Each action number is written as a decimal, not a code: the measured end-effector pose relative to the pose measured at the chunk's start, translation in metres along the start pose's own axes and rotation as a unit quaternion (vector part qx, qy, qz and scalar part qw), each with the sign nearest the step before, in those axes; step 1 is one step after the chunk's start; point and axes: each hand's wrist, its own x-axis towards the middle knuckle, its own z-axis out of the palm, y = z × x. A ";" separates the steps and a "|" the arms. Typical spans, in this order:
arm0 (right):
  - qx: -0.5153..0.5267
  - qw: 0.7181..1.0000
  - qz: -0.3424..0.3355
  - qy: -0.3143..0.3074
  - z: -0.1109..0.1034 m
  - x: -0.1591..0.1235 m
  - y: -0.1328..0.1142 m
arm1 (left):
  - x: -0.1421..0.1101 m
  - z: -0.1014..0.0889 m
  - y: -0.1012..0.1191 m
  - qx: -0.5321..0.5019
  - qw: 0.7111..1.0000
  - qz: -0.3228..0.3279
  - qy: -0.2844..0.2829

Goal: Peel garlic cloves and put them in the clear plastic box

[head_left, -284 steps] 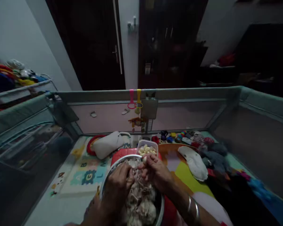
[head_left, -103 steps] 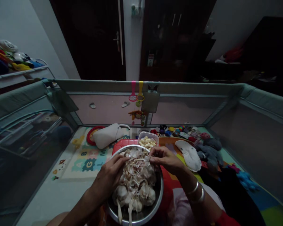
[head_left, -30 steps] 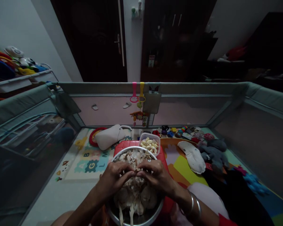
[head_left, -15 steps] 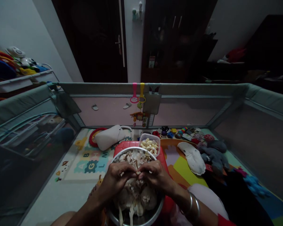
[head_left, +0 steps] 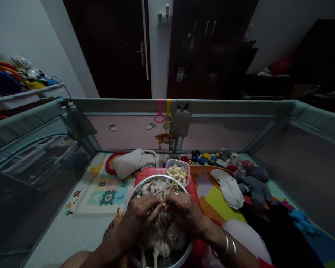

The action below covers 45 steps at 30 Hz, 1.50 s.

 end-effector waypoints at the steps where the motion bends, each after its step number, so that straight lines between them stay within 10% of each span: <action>1: 0.008 1.000 -0.008 0.005 0.000 0.000 0.000 | 0.000 0.000 0.000 -0.001 1.000 0.001 -0.003; 17: 0.132 0.990 0.042 -0.003 -0.014 0.010 -0.002 | 0.003 0.006 0.001 -0.020 1.000 -0.020 0.003; 25: 0.316 0.934 0.164 -0.029 -0.016 0.016 -0.003 | 0.007 0.005 0.004 -0.023 0.996 -0.078 0.031; 39: 0.078 0.995 0.043 0.051 0.002 0.006 -0.011 | 0.001 0.016 0.006 0.083 0.993 0.019 0.080; 45: 0.302 0.935 0.179 0.048 -0.002 0.010 -0.009 | 0.005 0.013 0.005 0.070 0.995 -0.031 0.059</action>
